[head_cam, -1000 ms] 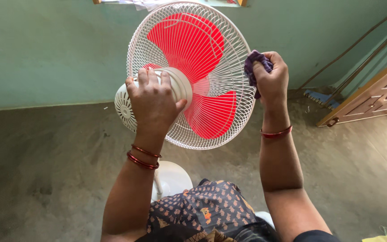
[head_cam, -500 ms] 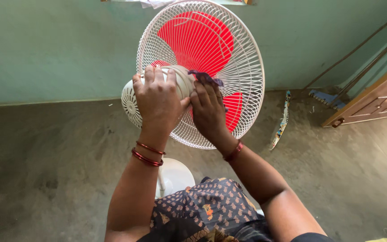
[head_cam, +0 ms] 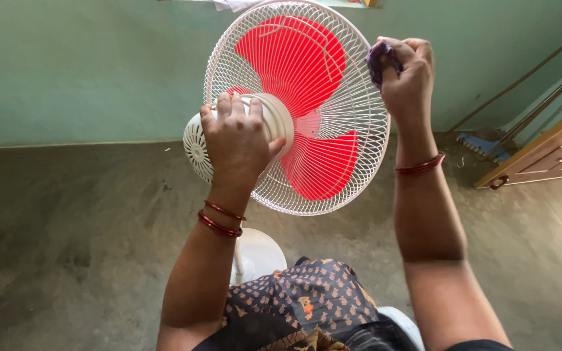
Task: The person wipes the front grill, blades, and motor housing of a standing fan using a purple cloth. They rotate the fan head to access different areas and wipe the power cord.
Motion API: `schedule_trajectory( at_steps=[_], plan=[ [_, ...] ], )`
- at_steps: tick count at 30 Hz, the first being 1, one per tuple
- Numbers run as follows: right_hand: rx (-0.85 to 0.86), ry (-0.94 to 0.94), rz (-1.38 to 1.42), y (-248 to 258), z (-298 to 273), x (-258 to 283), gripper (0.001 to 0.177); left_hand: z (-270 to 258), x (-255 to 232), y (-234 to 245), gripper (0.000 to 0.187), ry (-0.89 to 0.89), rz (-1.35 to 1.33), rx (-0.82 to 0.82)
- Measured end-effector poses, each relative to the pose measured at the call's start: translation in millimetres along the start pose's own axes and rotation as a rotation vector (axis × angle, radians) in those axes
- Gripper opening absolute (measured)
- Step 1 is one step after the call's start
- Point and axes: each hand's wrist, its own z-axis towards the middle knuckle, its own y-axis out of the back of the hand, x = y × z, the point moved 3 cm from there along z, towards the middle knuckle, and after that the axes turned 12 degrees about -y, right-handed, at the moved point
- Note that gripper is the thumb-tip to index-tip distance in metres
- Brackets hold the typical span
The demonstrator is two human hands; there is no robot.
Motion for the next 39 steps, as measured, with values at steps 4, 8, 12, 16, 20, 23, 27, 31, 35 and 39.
schedule_trajectory(
  at_steps=[4,8,12,16,20,23,27,31,35,39],
  plan=[
    [-0.136,0.231,-0.134,-21,-21,22,0.031,4,-2,-2,0.079,0.004,0.051,0.008],
    [-0.157,0.5,-0.172,-66,-72,67,0.026,3,-3,-4,0.081,0.002,0.059,-0.026],
    [-0.03,0.524,-0.26,-97,-121,92,0.033,0,5,-3,0.078,0.0,0.019,-0.035],
    [0.049,0.478,-0.221,-93,-121,92,0.04,-2,10,-2,0.081,-0.01,-0.014,0.0],
    [-0.133,0.461,-0.339,-74,-88,77,0.042,2,9,-1,0.082,-0.009,-0.03,-0.018],
    [-0.201,0.381,-0.427,-57,-66,55,0.041,3,5,-3,0.082,0.0,-0.007,-0.008],
    [-0.261,0.294,-0.291,-30,-31,21,0.047,2,4,-2,0.082,0.002,-0.009,-0.002],
    [-0.109,-0.07,-0.051,-15,-25,-5,0.044,1,2,0,0.079,0.001,-0.001,-0.019],
    [-0.191,0.169,-0.156,-24,-53,14,0.043,1,2,0,0.081,0.0,0.011,-0.041],
    [-0.21,0.366,-0.343,-37,-86,38,0.045,0,4,-3,0.075,0.0,-0.004,-0.06]
  ],
)
